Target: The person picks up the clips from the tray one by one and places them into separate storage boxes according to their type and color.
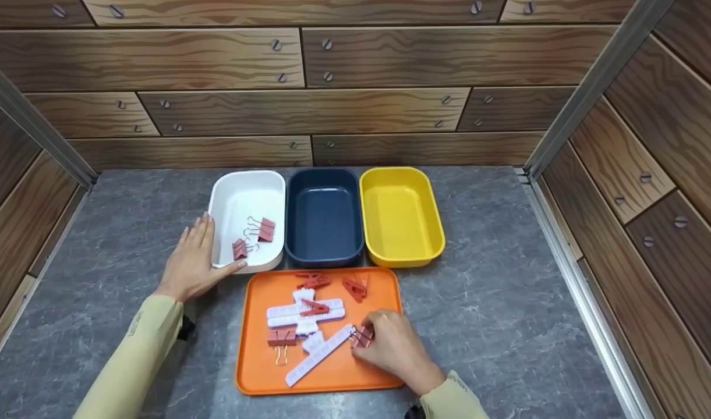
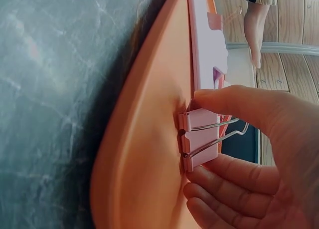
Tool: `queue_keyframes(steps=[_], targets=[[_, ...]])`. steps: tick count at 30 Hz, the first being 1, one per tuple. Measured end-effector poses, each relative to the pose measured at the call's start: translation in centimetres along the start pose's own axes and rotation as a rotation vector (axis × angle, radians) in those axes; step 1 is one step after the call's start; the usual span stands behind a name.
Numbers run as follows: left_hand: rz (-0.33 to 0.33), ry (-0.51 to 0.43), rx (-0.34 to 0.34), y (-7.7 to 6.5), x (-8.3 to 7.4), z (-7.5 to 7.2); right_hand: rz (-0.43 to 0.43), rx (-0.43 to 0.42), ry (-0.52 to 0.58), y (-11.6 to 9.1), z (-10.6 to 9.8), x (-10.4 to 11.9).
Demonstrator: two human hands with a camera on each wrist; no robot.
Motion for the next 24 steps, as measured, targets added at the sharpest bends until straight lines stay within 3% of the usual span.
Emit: queue_keyframes(steps=[7,17,24], targets=[[0.008,0.017,0.008,0.3,-0.1,0.1,0.009,0.001,0.014,0.0,-0.5,-0.5],[0.011,0.013,-0.003,0.2,-0.2,0.1,-0.069,-0.074,-0.002,-0.4,-2.9,-0.9],[0.005,0.011,-0.002,0.2,-0.1,0.2,-0.019,-0.072,0.081,-0.5,-4.3,-1.3]])
Point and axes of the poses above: each hand's wrist, its own y-axis towards the middle knuckle, its own z-axis out of the palm, x = y × z, the point moved 10 cm from there along y, towards the middle knuckle, and after that the axes turned 6 degrees about x, right-handed, at the moved point
